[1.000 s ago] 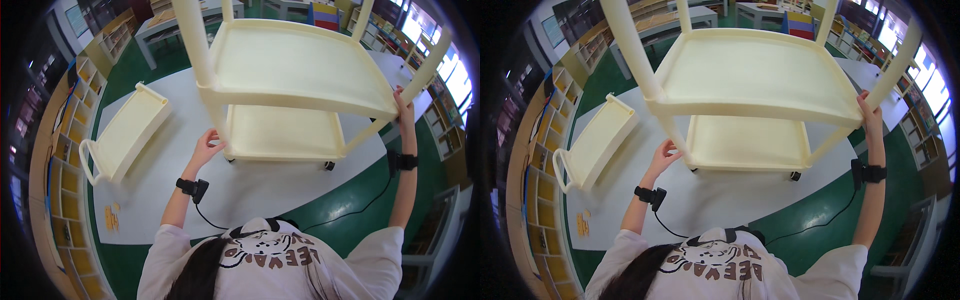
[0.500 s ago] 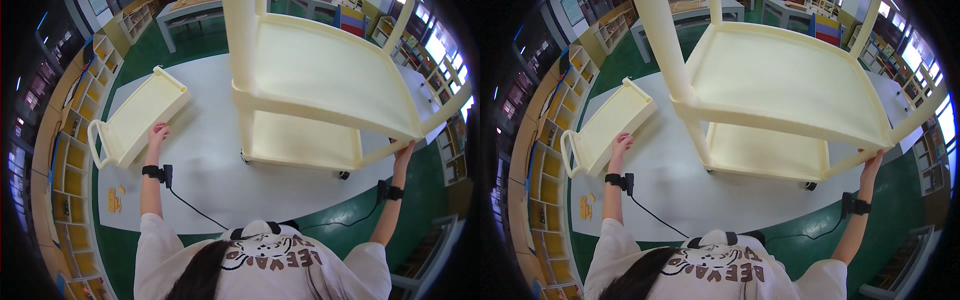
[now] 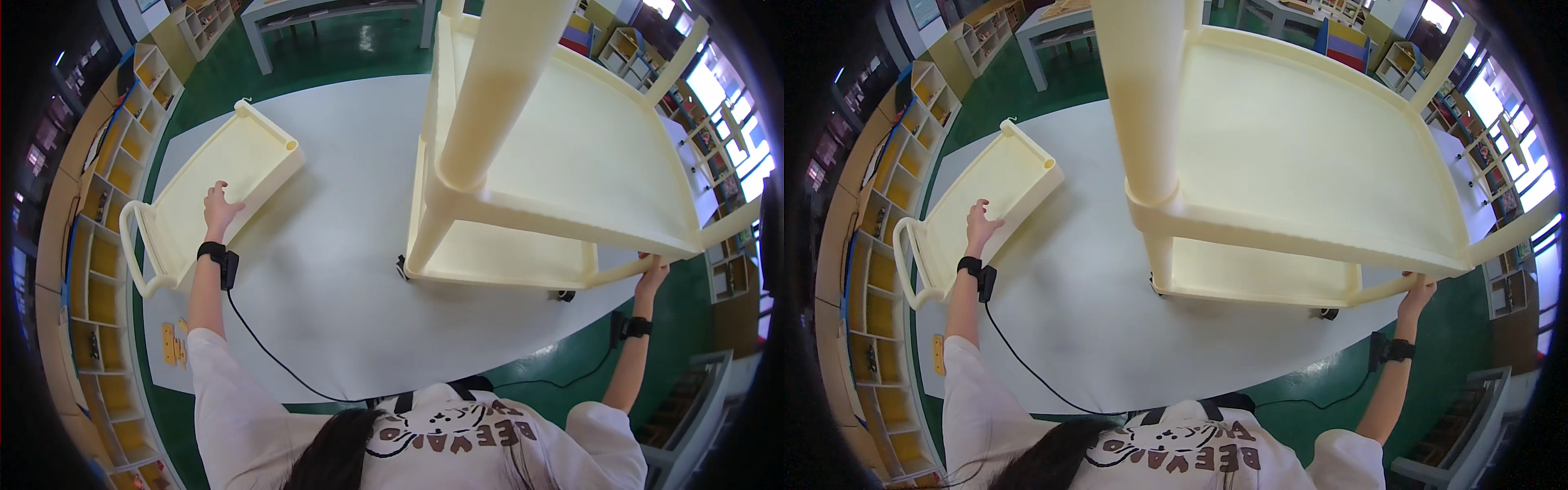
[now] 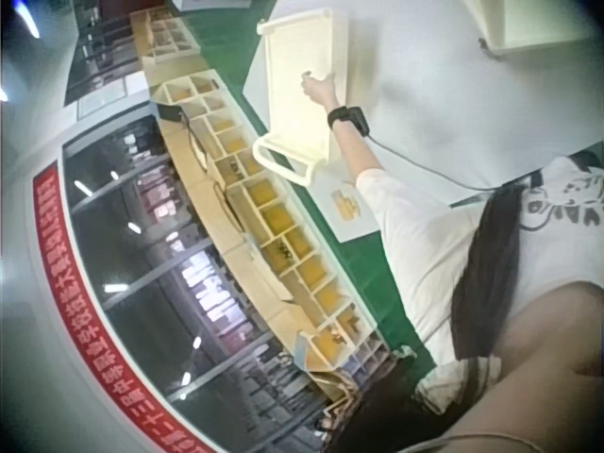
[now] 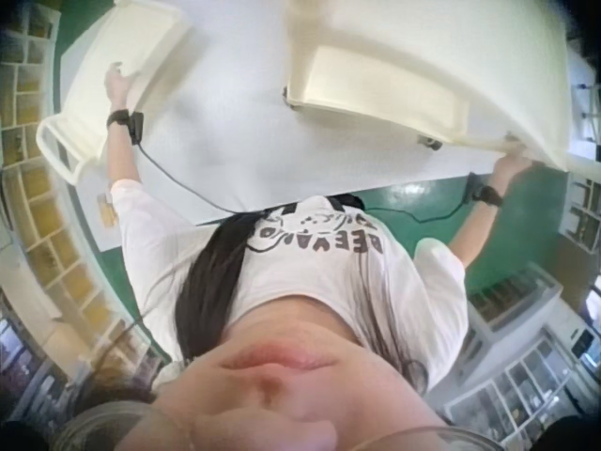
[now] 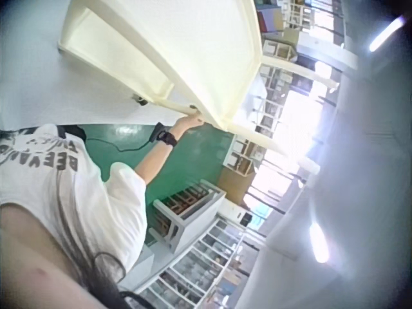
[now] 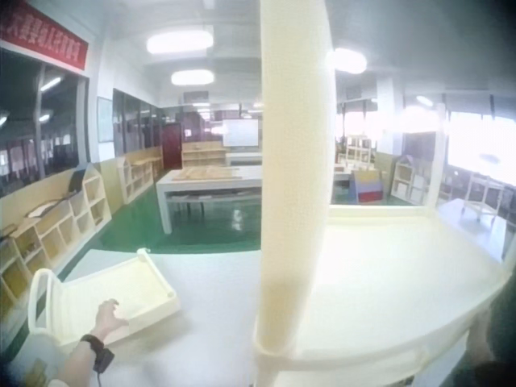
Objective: Assembling a plastic utility cart by connecting shelves with support poles.
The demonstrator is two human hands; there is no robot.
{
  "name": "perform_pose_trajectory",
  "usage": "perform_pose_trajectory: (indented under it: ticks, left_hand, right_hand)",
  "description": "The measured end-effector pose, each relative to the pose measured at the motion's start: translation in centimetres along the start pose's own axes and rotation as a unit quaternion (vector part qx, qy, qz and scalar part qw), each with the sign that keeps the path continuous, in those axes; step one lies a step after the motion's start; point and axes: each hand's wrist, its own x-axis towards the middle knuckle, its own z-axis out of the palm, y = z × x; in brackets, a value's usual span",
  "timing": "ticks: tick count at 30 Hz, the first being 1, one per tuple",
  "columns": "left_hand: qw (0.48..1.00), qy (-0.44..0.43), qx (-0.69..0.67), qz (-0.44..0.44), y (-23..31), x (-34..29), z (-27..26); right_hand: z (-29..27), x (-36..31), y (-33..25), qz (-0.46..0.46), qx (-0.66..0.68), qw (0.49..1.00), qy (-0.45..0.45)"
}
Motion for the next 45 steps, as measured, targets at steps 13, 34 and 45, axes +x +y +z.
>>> perform_pose_trajectory:
  ticks: [13, 34, 45]
  left_hand:
    - [0.969, 0.039, 0.194, 0.146, -1.3, -0.8, 5.1]
    - [0.964, 0.155, 0.161, 0.143, -1.6, -2.1, 3.4]
    - [0.974, 0.136, 0.089, 0.156, 2.2, -3.5, -1.3]
  right_hand:
    - [0.3, -0.3, 1.9, -0.005, -0.057, 0.985, 0.163]
    - [2.2, -1.2, 1.5, -0.037, -0.024, 0.978, 0.204]
    - [3.5, -1.8, -0.5, -0.011, 0.002, 0.978, 0.208]
